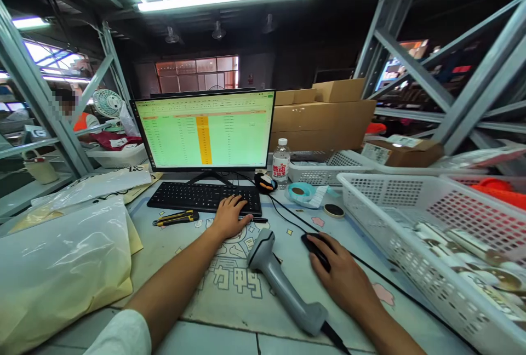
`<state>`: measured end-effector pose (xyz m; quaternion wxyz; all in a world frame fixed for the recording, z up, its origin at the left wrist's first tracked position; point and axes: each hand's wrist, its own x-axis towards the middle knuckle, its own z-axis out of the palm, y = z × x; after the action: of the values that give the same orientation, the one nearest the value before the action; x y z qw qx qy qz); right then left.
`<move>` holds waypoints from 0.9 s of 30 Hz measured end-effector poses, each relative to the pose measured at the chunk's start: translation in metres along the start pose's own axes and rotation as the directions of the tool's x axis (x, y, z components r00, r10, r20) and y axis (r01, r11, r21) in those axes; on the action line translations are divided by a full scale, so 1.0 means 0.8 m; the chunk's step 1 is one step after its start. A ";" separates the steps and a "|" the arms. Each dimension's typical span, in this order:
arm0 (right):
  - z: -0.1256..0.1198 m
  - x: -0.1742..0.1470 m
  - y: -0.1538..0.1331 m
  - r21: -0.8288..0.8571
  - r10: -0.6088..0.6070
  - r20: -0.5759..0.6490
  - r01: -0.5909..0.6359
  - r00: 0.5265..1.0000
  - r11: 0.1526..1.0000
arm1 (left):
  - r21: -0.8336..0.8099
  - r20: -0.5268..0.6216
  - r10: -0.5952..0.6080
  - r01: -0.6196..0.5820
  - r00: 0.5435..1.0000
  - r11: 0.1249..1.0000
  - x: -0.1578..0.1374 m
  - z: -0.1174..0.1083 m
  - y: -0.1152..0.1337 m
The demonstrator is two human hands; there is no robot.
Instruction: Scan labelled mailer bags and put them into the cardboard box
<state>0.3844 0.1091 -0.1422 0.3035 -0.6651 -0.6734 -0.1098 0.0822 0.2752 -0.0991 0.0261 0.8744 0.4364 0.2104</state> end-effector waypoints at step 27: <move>-0.001 0.005 0.007 0.055 -0.122 0.042 0.120 0.992 0.991 | -0.006 -0.017 0.011 -0.011 1.000 1.000 0.001 0.002 0.000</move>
<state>0.3901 0.1121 -0.1410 0.2982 -0.6173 -0.7217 -0.0952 0.0833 0.2763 -0.1005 0.0238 0.8750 0.4309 0.2192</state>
